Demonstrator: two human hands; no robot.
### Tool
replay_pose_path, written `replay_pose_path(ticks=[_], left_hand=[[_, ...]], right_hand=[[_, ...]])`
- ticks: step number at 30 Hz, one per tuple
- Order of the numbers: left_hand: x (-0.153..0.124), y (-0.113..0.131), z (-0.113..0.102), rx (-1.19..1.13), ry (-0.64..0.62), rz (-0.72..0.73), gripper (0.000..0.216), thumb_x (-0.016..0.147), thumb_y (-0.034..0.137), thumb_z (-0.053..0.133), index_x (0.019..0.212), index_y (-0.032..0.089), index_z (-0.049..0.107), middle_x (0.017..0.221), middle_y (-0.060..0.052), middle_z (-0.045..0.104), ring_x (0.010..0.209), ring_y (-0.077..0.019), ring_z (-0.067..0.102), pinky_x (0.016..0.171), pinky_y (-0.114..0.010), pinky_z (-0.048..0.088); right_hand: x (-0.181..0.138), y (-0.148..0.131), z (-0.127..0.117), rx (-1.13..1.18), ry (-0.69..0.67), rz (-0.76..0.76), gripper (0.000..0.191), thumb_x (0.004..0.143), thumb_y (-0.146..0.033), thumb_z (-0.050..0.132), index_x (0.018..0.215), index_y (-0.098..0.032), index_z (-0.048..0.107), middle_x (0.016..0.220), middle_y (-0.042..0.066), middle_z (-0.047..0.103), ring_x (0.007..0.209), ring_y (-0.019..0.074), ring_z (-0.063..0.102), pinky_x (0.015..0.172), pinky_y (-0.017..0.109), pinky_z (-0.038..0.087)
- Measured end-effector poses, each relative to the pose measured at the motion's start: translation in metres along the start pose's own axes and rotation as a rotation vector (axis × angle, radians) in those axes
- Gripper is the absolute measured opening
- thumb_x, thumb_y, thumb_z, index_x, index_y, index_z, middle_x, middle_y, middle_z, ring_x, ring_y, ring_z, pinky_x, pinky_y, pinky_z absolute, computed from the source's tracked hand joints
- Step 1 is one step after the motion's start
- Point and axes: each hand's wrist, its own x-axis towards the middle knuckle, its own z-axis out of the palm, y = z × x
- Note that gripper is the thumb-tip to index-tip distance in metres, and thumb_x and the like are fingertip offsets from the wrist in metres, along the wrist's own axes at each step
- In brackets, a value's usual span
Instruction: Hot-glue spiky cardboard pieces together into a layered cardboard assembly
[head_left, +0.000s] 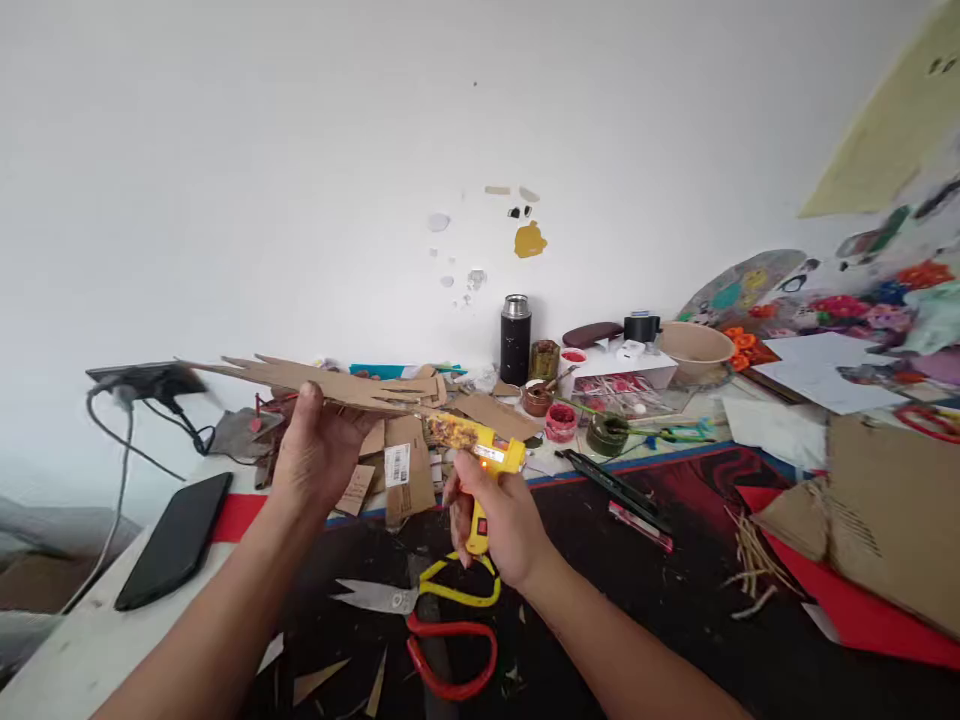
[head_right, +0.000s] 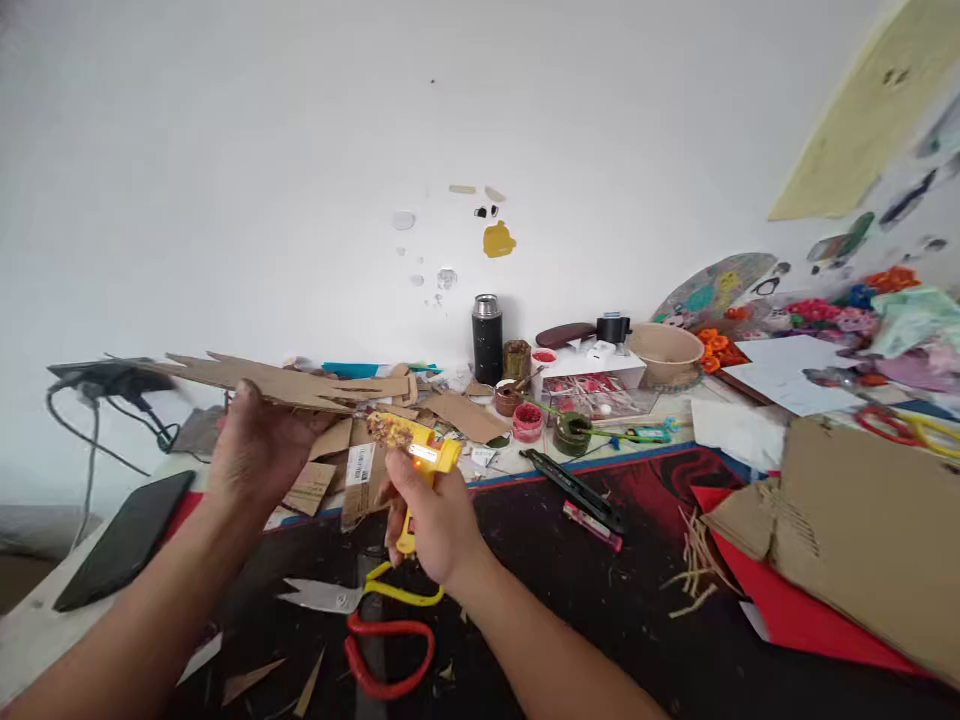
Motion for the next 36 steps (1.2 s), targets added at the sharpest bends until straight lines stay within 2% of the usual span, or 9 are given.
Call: replay_pose_path(ticks=[4, 7, 19, 31, 36], left_hand=[[0.002, -0.001, -0.003, 0.016, -0.03, -0.016, 0.063, 0.065, 0.058, 0.109, 0.112, 0.025, 0.084, 0.112, -0.003, 0.086, 0.111, -0.0251, 0.079, 0.098, -0.038, 0.071], [0.002, 0.0, -0.003, 0.01, -0.026, -0.014, 0.058, 0.067, 0.057, 0.108, 0.11, 0.027, 0.084, 0.113, -0.001, 0.085, 0.112, -0.0238, 0.079, 0.1, -0.038, 0.071], [0.002, -0.004, -0.007, 0.036, -0.02, 0.007, 0.056, 0.07, 0.058, 0.106, 0.112, 0.029, 0.084, 0.114, -0.001, 0.086, 0.114, -0.0262, 0.079, 0.103, -0.044, 0.07], [0.004, -0.007, -0.013, 0.037, -0.029, -0.004, 0.056, 0.073, 0.058, 0.105, 0.116, 0.029, 0.083, 0.115, -0.002, 0.086, 0.117, -0.027, 0.08, 0.108, -0.045, 0.068], [0.004, -0.007, -0.012, 0.035, -0.022, -0.001, 0.055, 0.073, 0.058, 0.105, 0.115, 0.03, 0.083, 0.117, -0.001, 0.086, 0.116, -0.0257, 0.079, 0.107, -0.044, 0.068]], right_hand=[[0.0, 0.0, 0.002, -0.014, -0.021, 0.014, 0.07, 0.076, -0.088, 0.085, 0.077, -0.021, 0.064, 0.043, -0.008, 0.052, 0.032, 0.0119, 0.049, 0.034, 0.023, 0.042], [0.002, 0.002, 0.001, -0.012, -0.009, 0.003, 0.071, 0.077, -0.09, 0.084, 0.077, -0.021, 0.064, 0.042, -0.008, 0.052, 0.031, 0.0118, 0.049, 0.033, 0.022, 0.04], [0.003, 0.002, -0.001, 0.02, 0.007, -0.023, 0.071, 0.078, -0.089, 0.084, 0.083, -0.02, 0.066, 0.044, -0.008, 0.053, 0.033, 0.0122, 0.05, 0.033, 0.022, 0.039], [0.002, 0.002, 0.0, 0.018, -0.001, -0.012, 0.072, 0.076, -0.09, 0.085, 0.079, -0.021, 0.064, 0.044, -0.008, 0.053, 0.033, 0.0114, 0.05, 0.033, 0.021, 0.039], [0.001, 0.002, 0.0, 0.016, -0.003, -0.016, 0.071, 0.078, -0.089, 0.084, 0.085, -0.021, 0.065, 0.044, -0.008, 0.053, 0.033, 0.0126, 0.05, 0.033, 0.022, 0.039]])
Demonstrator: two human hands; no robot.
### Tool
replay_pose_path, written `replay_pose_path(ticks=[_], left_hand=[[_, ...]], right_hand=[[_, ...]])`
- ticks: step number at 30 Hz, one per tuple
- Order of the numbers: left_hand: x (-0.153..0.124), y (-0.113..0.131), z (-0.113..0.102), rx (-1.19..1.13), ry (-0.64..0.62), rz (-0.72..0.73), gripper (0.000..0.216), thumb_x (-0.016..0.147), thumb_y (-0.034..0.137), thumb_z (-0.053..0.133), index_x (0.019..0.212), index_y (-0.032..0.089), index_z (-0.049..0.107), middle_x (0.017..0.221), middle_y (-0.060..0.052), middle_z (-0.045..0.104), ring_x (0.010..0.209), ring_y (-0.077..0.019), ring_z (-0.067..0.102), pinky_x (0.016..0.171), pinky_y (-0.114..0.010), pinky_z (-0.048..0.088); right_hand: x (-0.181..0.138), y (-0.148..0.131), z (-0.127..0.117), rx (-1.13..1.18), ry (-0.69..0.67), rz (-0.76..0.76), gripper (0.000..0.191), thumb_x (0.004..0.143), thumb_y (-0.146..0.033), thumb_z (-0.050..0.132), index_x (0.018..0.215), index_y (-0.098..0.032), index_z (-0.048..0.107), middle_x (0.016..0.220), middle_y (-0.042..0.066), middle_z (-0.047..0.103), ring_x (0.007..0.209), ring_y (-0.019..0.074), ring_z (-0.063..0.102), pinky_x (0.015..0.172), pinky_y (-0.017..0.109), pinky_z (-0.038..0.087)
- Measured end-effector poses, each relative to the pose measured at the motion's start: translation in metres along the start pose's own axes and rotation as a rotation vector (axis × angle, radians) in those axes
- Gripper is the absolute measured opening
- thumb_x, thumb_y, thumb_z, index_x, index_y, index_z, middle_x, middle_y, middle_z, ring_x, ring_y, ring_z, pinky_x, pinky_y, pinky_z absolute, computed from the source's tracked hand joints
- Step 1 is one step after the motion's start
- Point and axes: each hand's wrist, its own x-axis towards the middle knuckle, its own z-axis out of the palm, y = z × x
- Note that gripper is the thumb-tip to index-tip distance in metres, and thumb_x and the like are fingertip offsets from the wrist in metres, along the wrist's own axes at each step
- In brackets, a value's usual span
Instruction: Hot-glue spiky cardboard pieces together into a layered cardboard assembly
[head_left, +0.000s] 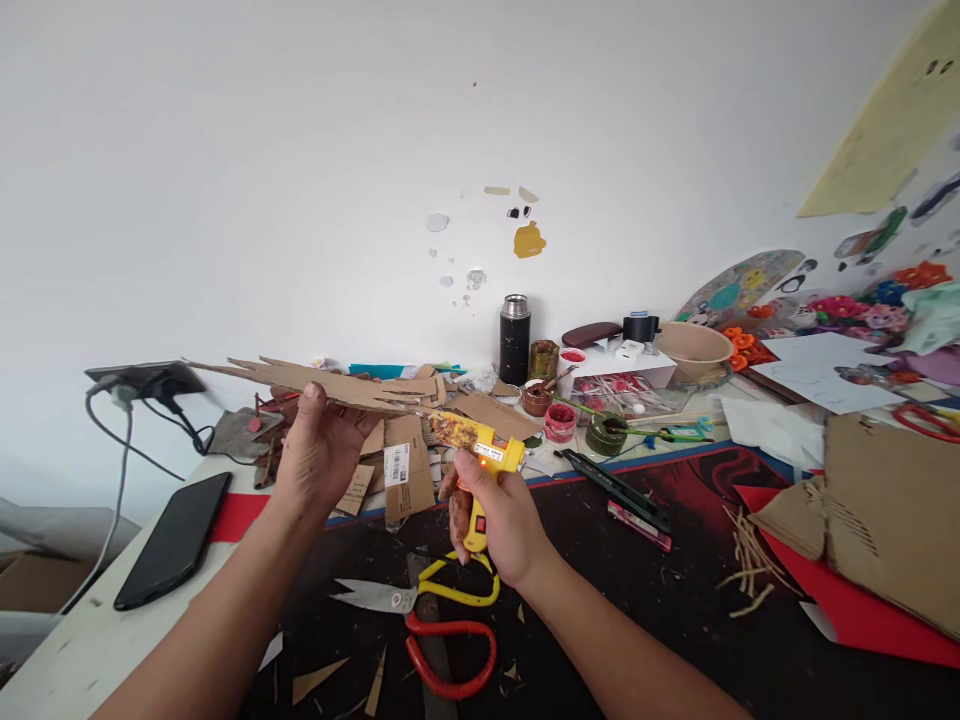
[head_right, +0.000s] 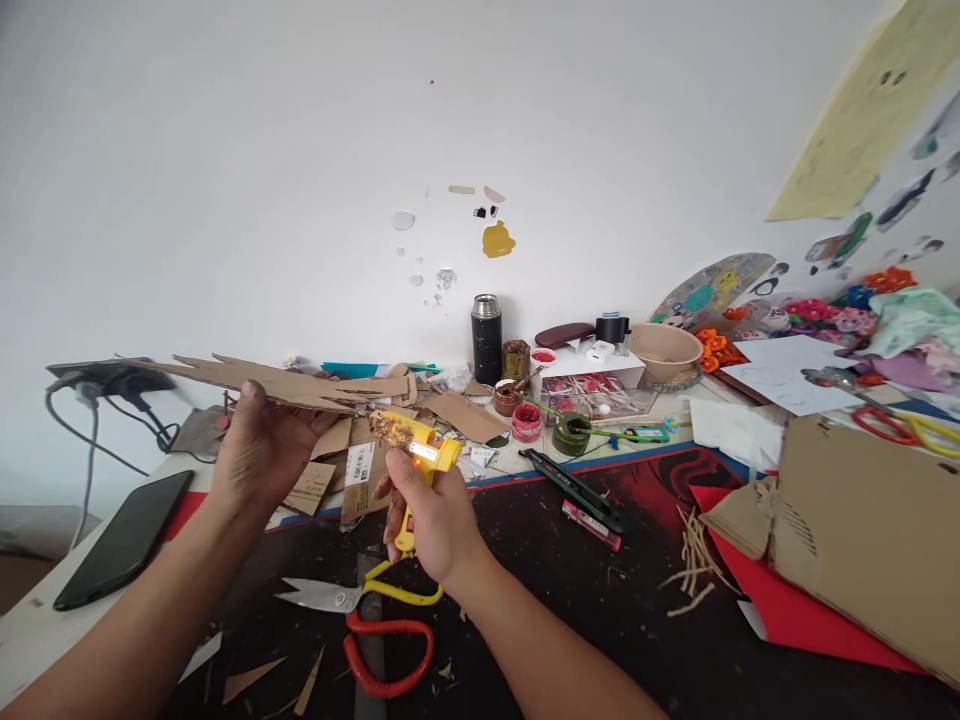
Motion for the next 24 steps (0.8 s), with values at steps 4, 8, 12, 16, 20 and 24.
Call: replay_pose_path(ticks=[4, 8, 12, 16, 20, 24], left_hand=[[-0.0005, 0.001, 0.0004, 0.013, -0.015, -0.005, 0.055, 0.074, 0.059, 0.104, 0.115, 0.03, 0.083, 0.116, -0.001, 0.086, 0.117, -0.0267, 0.079, 0.106, -0.044, 0.069], [-0.0005, 0.0016, 0.0005, 0.018, -0.012, -0.006, 0.058, 0.073, 0.06, 0.104, 0.117, 0.029, 0.082, 0.115, -0.001, 0.085, 0.117, -0.0269, 0.079, 0.105, -0.045, 0.069], [-0.0001, 0.0019, 0.0, 0.024, -0.007, -0.003, 0.057, 0.072, 0.06, 0.105, 0.115, 0.029, 0.083, 0.115, -0.002, 0.086, 0.118, -0.0275, 0.079, 0.103, -0.045, 0.07], [0.0003, 0.0022, -0.0013, 0.041, -0.011, -0.004, 0.055, 0.072, 0.061, 0.104, 0.113, 0.032, 0.083, 0.116, -0.002, 0.086, 0.122, -0.0291, 0.078, 0.106, -0.046, 0.069], [0.0004, 0.0021, -0.0016, 0.043, -0.003, -0.002, 0.057, 0.072, 0.061, 0.104, 0.115, 0.031, 0.082, 0.118, -0.002, 0.086, 0.128, -0.0301, 0.077, 0.106, -0.046, 0.068], [0.0005, 0.0022, -0.0011, 0.036, 0.001, -0.002, 0.059, 0.071, 0.06, 0.106, 0.116, 0.029, 0.083, 0.116, -0.003, 0.086, 0.125, -0.0303, 0.078, 0.106, -0.046, 0.069]], right_hand=[[0.0007, 0.0012, -0.0007, -0.008, -0.001, -0.005, 0.071, 0.079, -0.089, 0.083, 0.085, -0.021, 0.064, 0.043, -0.007, 0.054, 0.033, 0.0131, 0.051, 0.034, 0.022, 0.039], [0.0009, 0.0015, -0.0008, -0.01, 0.0, -0.004, 0.071, 0.078, -0.09, 0.083, 0.086, -0.021, 0.064, 0.044, -0.008, 0.054, 0.033, 0.0129, 0.05, 0.033, 0.022, 0.038], [0.0003, 0.0013, -0.0003, -0.024, -0.003, -0.007, 0.069, 0.081, -0.089, 0.081, 0.084, -0.021, 0.064, 0.046, -0.008, 0.054, 0.033, 0.0124, 0.051, 0.034, 0.022, 0.038], [0.0002, 0.0013, -0.0002, -0.027, -0.002, -0.008, 0.067, 0.083, -0.087, 0.081, 0.087, -0.022, 0.064, 0.045, -0.008, 0.054, 0.032, 0.013, 0.051, 0.034, 0.023, 0.038], [0.0001, 0.0008, 0.0004, -0.026, -0.005, -0.005, 0.068, 0.082, -0.088, 0.081, 0.085, -0.022, 0.063, 0.044, -0.008, 0.054, 0.032, 0.013, 0.051, 0.034, 0.023, 0.038], [-0.0009, -0.0006, 0.0012, -0.021, -0.01, 0.001, 0.068, 0.081, -0.087, 0.082, 0.086, -0.023, 0.063, 0.044, -0.008, 0.054, 0.033, 0.0126, 0.05, 0.034, 0.022, 0.039]])
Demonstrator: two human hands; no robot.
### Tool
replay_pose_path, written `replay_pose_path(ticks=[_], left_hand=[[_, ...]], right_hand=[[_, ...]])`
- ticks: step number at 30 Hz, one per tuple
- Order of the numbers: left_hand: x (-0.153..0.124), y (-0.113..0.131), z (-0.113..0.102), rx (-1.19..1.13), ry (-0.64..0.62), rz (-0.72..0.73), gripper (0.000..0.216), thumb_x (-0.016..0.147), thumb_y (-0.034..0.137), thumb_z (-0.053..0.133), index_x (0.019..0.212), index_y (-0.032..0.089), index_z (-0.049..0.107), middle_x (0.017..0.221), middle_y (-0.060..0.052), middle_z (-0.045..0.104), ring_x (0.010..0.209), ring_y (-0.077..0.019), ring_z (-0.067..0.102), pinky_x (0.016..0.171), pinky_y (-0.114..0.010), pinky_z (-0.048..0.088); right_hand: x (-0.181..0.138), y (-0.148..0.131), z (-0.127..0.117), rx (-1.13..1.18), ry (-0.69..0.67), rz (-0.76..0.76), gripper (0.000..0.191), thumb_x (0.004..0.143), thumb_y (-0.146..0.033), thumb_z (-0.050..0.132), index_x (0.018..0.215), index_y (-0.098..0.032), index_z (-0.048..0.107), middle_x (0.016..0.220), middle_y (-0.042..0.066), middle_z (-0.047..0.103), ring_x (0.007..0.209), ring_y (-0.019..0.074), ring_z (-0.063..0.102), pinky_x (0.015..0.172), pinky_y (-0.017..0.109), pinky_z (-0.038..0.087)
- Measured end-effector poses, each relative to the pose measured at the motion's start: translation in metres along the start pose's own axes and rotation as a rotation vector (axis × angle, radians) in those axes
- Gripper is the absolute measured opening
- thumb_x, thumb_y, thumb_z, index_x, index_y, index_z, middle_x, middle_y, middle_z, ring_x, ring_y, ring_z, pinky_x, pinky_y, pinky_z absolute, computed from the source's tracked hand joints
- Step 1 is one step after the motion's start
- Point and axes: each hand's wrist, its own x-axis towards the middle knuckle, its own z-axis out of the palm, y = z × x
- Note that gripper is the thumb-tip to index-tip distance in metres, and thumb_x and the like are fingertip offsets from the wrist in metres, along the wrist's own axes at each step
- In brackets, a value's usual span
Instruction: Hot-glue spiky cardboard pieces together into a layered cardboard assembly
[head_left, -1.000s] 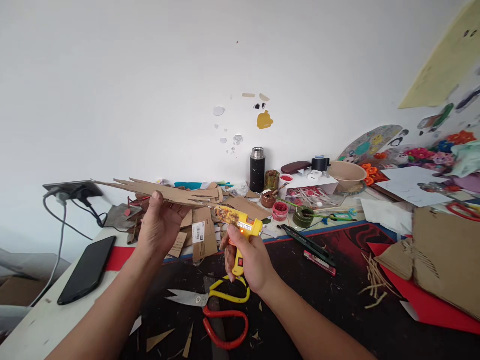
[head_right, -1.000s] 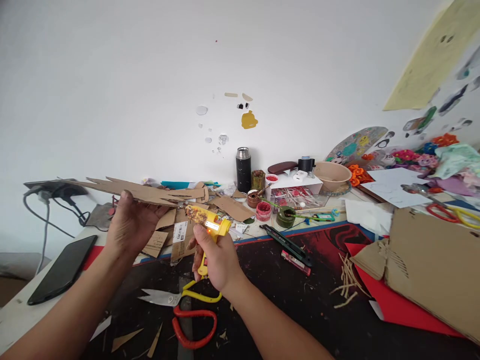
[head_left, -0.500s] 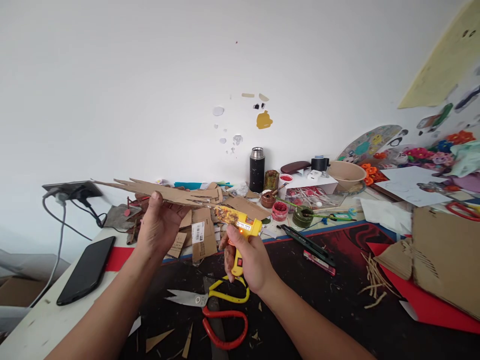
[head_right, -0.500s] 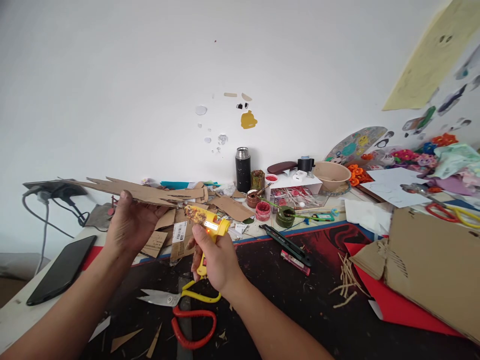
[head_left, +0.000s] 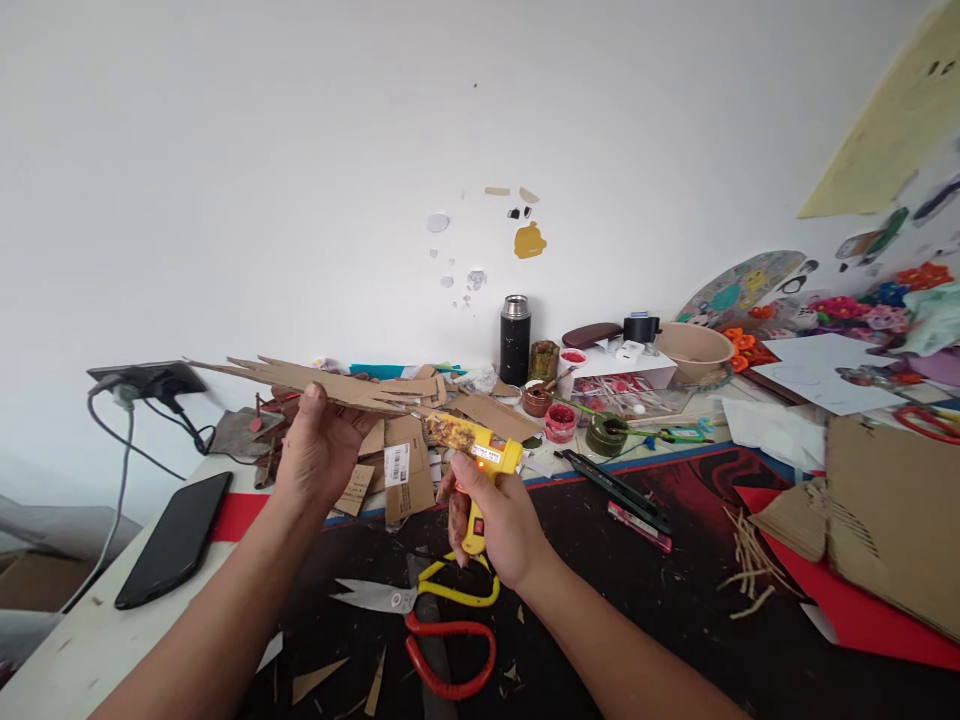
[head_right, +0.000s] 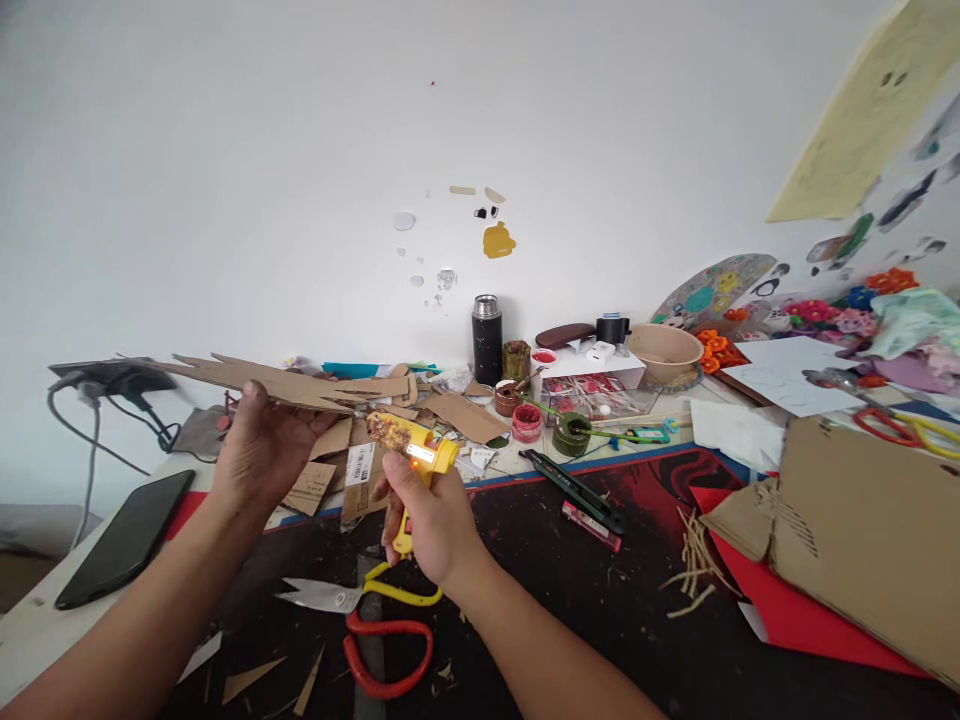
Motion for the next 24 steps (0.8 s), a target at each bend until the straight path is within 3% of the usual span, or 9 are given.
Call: replay_pose_path(ticks=[9, 24], left_hand=[[-0.0003, -0.001, 0.0011, -0.005, -0.013, 0.007, 0.056, 0.072, 0.06, 0.105, 0.114, 0.03, 0.083, 0.114, -0.001, 0.086, 0.114, -0.0262, 0.08, 0.104, -0.043, 0.069], [0.0008, -0.0025, -0.0038, -0.012, -0.014, 0.004, 0.054, 0.076, 0.058, 0.103, 0.116, 0.029, 0.081, 0.117, -0.004, 0.085, 0.123, -0.0307, 0.079, 0.105, -0.047, 0.067]], right_hand=[[0.0007, 0.0002, 0.0003, -0.017, 0.01, 0.002, 0.068, 0.081, -0.088, 0.08, 0.087, -0.022, 0.064, 0.046, -0.008, 0.053, 0.033, 0.0127, 0.05, 0.034, 0.024, 0.036], [0.0012, 0.0008, -0.0004, -0.025, 0.031, 0.012, 0.07, 0.08, -0.089, 0.08, 0.089, -0.022, 0.064, 0.046, -0.008, 0.055, 0.033, 0.0132, 0.05, 0.035, 0.024, 0.037]])
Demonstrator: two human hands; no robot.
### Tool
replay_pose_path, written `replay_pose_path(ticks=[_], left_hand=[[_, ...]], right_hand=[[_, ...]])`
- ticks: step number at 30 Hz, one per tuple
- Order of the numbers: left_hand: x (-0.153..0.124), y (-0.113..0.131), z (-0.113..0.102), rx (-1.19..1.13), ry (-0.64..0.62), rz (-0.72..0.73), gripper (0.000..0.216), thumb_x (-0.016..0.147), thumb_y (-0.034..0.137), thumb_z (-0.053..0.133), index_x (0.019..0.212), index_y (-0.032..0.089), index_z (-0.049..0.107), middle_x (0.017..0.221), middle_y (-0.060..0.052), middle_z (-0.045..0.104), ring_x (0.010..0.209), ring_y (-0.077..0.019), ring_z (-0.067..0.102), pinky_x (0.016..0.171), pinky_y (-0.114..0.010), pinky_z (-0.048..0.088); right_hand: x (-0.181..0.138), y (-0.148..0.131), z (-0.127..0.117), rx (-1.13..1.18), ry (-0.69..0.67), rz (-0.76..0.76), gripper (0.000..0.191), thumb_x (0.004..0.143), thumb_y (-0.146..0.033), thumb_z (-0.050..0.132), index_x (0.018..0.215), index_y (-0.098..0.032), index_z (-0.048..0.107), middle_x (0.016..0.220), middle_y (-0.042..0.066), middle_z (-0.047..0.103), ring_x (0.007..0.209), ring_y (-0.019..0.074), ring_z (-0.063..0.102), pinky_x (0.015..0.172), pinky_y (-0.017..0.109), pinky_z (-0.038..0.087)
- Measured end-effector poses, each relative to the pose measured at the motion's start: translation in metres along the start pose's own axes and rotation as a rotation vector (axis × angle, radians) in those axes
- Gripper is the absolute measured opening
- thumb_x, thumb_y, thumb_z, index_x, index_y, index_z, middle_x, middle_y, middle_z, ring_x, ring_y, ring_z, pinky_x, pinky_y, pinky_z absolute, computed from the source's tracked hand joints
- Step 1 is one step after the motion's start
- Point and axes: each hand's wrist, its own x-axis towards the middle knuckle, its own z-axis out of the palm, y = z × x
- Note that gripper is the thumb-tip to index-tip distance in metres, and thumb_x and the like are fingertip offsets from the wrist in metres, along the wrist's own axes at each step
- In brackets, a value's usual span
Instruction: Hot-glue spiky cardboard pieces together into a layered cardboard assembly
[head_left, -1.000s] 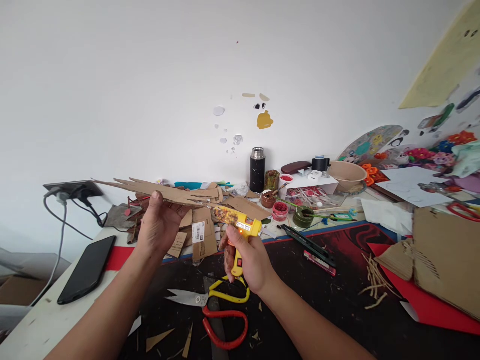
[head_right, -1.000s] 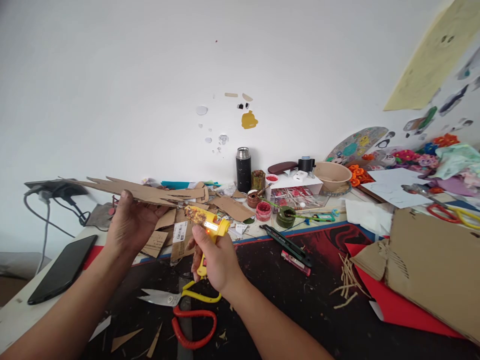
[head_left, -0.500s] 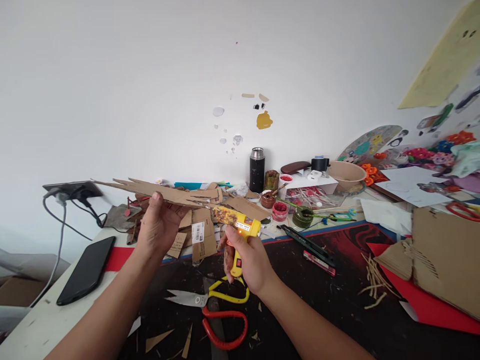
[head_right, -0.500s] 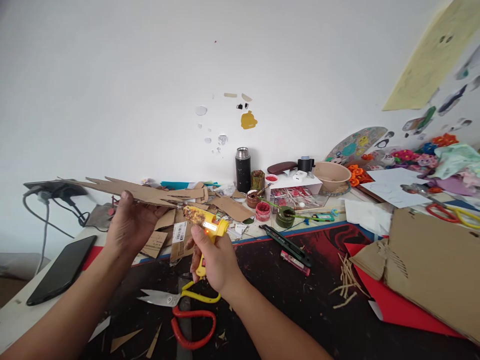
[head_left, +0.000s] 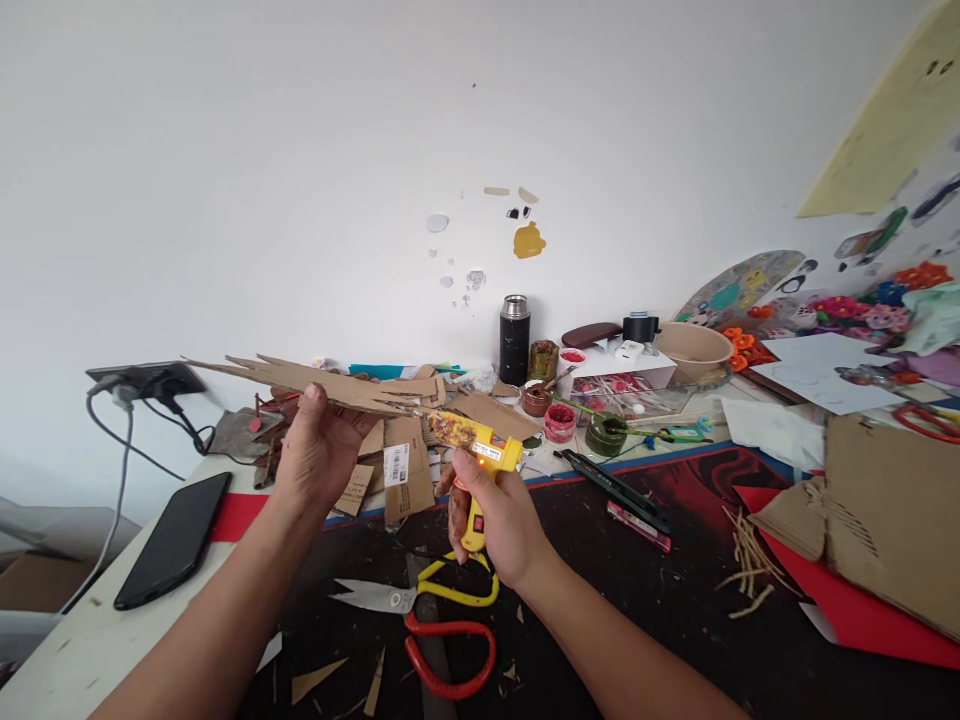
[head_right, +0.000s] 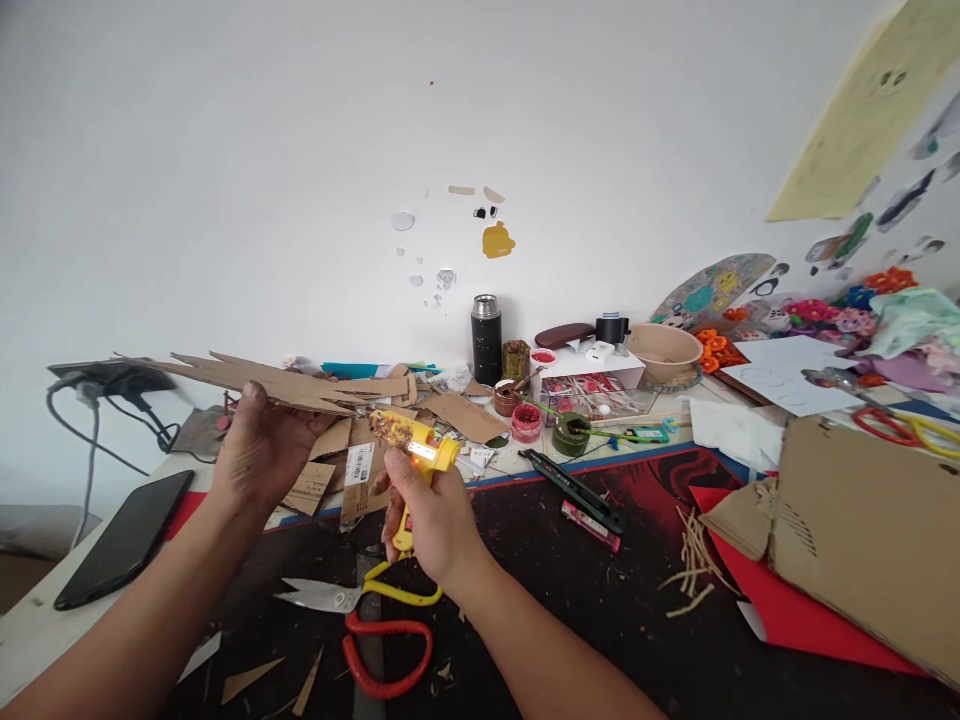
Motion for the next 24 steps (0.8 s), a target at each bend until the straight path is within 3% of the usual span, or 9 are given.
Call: replay_pose_path(ticks=[24], left_hand=[[-0.0005, 0.0014, 0.0018, -0.003, 0.006, 0.0, 0.051, 0.073, 0.057, 0.105, 0.109, 0.03, 0.081, 0.117, -0.002, 0.085, 0.117, -0.0265, 0.08, 0.103, -0.043, 0.069]], right_hand=[[-0.001, -0.0013, 0.0001, 0.007, -0.011, -0.013, 0.067, 0.082, -0.087, 0.081, 0.087, -0.021, 0.065, 0.048, -0.008, 0.055, 0.033, 0.0127, 0.051, 0.036, 0.023, 0.039]])
